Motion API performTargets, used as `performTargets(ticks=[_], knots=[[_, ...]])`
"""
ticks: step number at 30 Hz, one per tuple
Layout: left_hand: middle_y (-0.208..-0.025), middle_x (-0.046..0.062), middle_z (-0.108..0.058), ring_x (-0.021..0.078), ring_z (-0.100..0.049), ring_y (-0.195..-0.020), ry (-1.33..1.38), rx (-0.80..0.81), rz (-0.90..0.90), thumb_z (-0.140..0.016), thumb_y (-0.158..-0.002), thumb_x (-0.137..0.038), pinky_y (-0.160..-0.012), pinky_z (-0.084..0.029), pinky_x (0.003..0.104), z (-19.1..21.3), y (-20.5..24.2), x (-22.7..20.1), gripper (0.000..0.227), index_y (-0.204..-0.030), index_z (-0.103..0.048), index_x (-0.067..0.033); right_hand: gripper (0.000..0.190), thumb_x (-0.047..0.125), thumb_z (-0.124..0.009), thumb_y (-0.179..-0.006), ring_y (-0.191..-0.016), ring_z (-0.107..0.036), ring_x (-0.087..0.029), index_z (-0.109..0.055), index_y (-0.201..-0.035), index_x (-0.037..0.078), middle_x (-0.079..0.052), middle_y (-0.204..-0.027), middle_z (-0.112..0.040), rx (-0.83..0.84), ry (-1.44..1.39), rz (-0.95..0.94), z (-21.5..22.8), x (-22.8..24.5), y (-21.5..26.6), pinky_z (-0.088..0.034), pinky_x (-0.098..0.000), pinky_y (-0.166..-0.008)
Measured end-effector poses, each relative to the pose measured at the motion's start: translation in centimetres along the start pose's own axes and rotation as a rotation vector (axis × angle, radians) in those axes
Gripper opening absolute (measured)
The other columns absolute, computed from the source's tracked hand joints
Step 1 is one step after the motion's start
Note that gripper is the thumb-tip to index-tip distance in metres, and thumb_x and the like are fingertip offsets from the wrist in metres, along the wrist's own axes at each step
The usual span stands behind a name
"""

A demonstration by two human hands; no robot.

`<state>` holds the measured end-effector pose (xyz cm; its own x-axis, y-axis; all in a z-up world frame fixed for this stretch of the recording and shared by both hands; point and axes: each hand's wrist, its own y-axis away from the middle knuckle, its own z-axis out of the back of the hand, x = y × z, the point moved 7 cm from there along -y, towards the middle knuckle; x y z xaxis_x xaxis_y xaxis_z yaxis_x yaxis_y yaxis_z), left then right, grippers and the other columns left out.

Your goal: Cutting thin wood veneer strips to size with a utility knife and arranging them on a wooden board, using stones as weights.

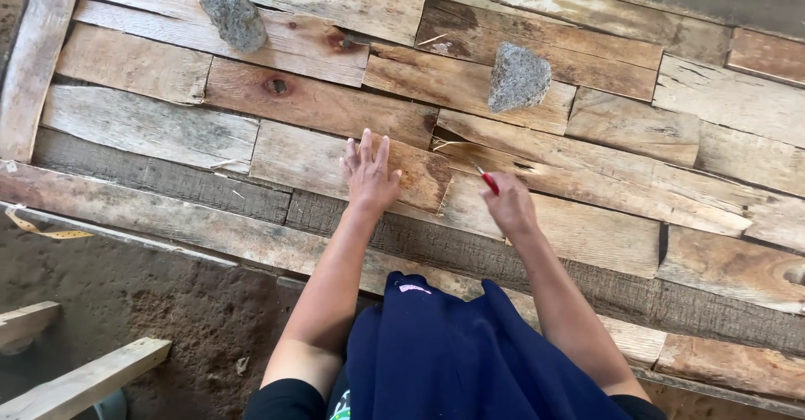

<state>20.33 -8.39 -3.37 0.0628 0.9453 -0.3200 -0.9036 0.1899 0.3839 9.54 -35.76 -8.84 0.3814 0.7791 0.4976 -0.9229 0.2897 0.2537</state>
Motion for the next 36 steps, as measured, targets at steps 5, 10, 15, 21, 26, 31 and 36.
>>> performTargets(ticks=[5,10,15,21,26,31,36], knots=[[-0.170,0.013,-0.014,0.0433,-0.021,-0.153,-0.003,-0.081,-0.023,-0.060,-0.098,-0.038,-0.122,-0.024,0.058,0.7,-0.2,0.9,0.070,-0.160,-0.037,-0.0186,0.033,0.033,-0.064,-0.093,-0.114,-0.068,-0.032,-0.067,-0.126,0.030,-0.006,-0.115,-0.070,0.135,0.021,-0.182,0.3,2.0,3.3,-0.056,-0.0496,-0.096],[-0.119,0.014,-0.058,0.0378,-0.049,-0.120,0.000,-0.738,-0.633,-0.074,-0.080,-0.024,-0.099,-0.038,0.045,-4.4,-0.2,-1.6,0.044,-0.122,-0.069,-0.0136,0.023,0.023,-0.076,-0.088,-0.100,-0.069,-0.035,-0.069,-0.110,0.018,-0.010,-0.101,-0.067,-0.067,-0.074,-0.209,3.5,-5.7,7.7,-0.056,-0.0484,-0.089],[-0.121,-0.003,-0.056,0.0284,-0.040,-0.129,-0.050,-0.378,-0.807,-0.079,-0.076,-0.033,-0.101,-0.033,0.045,-6.2,3.5,-8.9,0.041,-0.114,-0.069,-0.0224,0.031,0.031,-0.087,-0.073,-0.090,-0.072,-0.027,-0.070,-0.096,0.020,-0.005,-0.089,-0.066,-0.082,-0.187,-0.364,2.1,-10.2,11.2,-0.057,-0.0400,-0.082],[-0.116,0.004,-0.048,0.0303,-0.037,-0.119,-0.159,-0.219,-0.772,-0.078,-0.082,-0.034,-0.097,-0.031,0.047,-8.2,2.3,-10.4,0.039,-0.112,-0.061,-0.0176,0.026,0.040,-0.075,-0.088,-0.104,-0.068,-0.034,-0.070,-0.105,0.021,-0.002,-0.105,-0.061,0.057,-0.031,-0.474,1.0,-9.3,12.4,-0.055,-0.0462,-0.092],[-0.117,0.004,-0.048,0.0285,-0.038,-0.118,-0.196,-0.204,-0.770,-0.080,-0.079,-0.039,-0.097,-0.030,0.046,-8.8,2.0,-10.7,0.047,-0.114,-0.058,-0.0172,0.029,0.039,-0.069,-0.086,-0.105,-0.067,-0.039,-0.070,-0.105,0.017,-0.009,-0.102,-0.063,0.208,-0.022,-0.391,1.8,-6.6,12.8,-0.055,-0.0520,-0.090],[-0.115,0.005,-0.047,0.0278,-0.040,-0.117,-0.225,-0.197,-0.778,-0.076,-0.081,-0.044,-0.099,-0.031,0.044,-7.9,1.9,-11.2,0.053,-0.121,-0.055,-0.0168,0.033,0.036,-0.066,-0.082,-0.109,-0.069,-0.042,-0.078,-0.102,0.012,-0.014,-0.104,-0.076,0.518,-0.239,-0.267,0.0,-2.8,13.0,-0.053,-0.0523,-0.093],[-0.109,0.006,-0.046,0.0276,-0.041,-0.112,-0.242,-0.206,-0.769,-0.077,-0.075,-0.045,-0.096,-0.031,0.044,-8.1,1.7,-11.6,0.053,-0.114,-0.054,-0.0166,0.036,0.039,-0.065,-0.093,-0.114,-0.067,-0.030,-0.064,-0.128,0.033,-0.001,-0.117,-0.067,0.211,-0.025,-0.299,1.1,-2.5,9.2,-0.057,-0.0474,-0.094]])
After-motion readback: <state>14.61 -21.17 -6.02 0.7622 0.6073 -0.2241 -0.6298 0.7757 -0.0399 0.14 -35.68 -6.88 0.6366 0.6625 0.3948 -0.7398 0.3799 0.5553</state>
